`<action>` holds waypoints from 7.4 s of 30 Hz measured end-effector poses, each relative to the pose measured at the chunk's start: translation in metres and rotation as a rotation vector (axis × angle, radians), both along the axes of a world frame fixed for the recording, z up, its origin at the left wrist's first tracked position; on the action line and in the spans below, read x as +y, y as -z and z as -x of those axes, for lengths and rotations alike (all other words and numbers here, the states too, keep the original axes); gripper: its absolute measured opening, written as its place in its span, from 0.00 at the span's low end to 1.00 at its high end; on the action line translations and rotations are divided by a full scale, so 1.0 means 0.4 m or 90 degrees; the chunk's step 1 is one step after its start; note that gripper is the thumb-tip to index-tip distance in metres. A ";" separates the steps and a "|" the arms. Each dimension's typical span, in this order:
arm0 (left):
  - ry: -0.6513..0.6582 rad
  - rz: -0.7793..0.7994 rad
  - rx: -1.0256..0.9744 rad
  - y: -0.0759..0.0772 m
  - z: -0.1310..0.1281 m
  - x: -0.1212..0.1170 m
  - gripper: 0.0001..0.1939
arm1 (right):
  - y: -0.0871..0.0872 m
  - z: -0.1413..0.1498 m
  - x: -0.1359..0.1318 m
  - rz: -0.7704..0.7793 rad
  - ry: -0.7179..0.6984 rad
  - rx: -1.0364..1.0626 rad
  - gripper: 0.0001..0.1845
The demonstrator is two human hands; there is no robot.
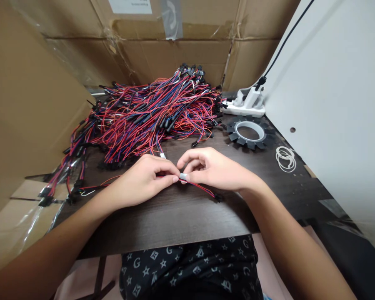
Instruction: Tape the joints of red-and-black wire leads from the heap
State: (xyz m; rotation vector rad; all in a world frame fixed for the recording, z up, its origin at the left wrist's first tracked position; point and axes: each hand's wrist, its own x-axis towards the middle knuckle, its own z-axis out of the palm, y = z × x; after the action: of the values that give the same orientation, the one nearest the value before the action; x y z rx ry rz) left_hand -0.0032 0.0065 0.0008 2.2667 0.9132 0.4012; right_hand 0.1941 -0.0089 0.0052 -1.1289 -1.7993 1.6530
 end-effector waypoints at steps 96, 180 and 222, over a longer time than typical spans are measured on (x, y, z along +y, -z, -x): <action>-0.163 0.603 -0.188 -0.024 0.011 0.006 0.05 | 0.014 0.006 -0.009 -0.507 0.076 -0.175 0.05; -0.126 0.308 -0.201 -0.029 -0.010 -0.017 0.08 | 0.013 0.003 -0.008 -0.480 0.058 -0.082 0.08; -0.138 0.363 -0.222 -0.033 -0.009 -0.012 0.07 | 0.009 0.006 -0.008 -0.534 0.049 -0.089 0.03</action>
State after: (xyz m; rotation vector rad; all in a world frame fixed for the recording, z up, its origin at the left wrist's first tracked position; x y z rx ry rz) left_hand 0.0005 0.0017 0.0140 1.5302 0.9455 0.5320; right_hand 0.1919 -0.0120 0.0016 -0.8975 -2.1696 0.6320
